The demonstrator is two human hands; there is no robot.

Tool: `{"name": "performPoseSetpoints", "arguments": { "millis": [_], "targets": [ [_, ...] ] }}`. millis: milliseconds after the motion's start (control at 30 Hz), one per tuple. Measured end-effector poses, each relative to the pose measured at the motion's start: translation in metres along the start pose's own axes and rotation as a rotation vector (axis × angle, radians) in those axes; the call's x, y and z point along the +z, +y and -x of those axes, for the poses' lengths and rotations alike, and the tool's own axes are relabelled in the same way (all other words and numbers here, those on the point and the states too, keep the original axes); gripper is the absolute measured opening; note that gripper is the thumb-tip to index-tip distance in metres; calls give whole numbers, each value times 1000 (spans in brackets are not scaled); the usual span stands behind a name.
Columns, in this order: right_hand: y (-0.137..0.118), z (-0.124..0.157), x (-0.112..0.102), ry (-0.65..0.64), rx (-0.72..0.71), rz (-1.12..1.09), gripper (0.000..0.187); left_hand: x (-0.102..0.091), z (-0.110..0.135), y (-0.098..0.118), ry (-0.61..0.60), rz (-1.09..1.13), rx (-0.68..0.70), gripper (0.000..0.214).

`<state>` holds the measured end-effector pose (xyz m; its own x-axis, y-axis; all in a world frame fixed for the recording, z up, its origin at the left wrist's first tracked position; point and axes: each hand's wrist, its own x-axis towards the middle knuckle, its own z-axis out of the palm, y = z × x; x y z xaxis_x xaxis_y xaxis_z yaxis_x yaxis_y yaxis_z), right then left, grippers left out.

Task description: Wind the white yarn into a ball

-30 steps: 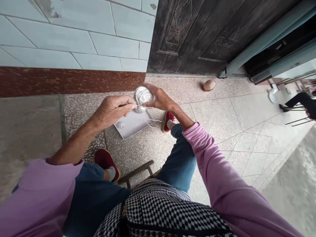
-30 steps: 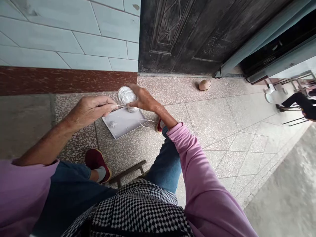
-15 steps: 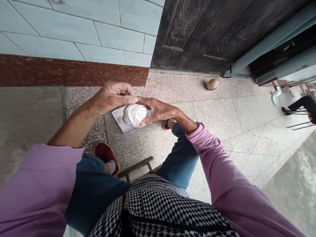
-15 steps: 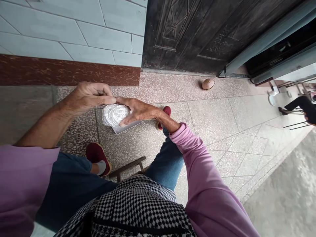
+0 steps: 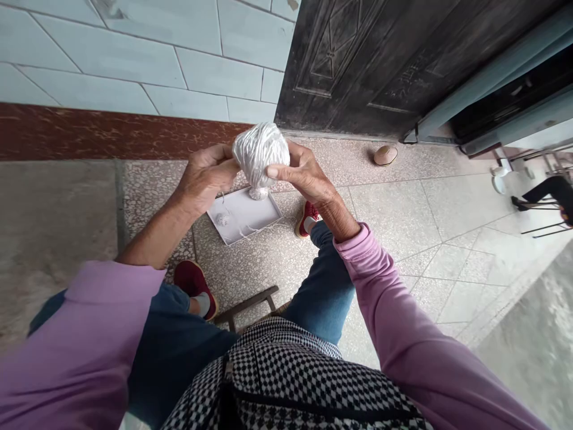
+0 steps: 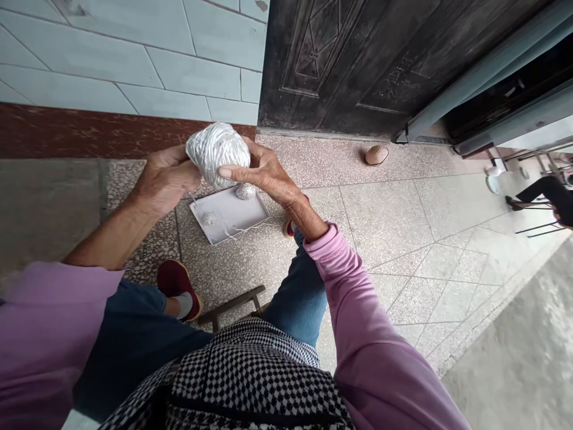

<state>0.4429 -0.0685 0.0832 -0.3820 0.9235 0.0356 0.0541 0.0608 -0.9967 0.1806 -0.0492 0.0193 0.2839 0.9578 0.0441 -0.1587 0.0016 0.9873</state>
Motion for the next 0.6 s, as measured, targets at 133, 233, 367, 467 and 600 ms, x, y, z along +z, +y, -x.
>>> {"name": "performPoseSetpoints", "arguments": {
  "millis": [133,233,367,467,600],
  "targets": [
    [6,-8,-1,181,6,66,92,10,12,2,-13,-211,117,27],
    [13,-19,-2,264,24,58,93,16,17,3,-52,-278,125,15],
    [25,-35,-9,208,70,124,98,16,21,8,-87,-361,129,16],
    [34,-40,-15,193,-8,308,108,9,23,14,-124,-399,164,20],
    [41,-35,-14,126,-167,644,104,2,26,19,-132,-394,134,21]
  ]
}}
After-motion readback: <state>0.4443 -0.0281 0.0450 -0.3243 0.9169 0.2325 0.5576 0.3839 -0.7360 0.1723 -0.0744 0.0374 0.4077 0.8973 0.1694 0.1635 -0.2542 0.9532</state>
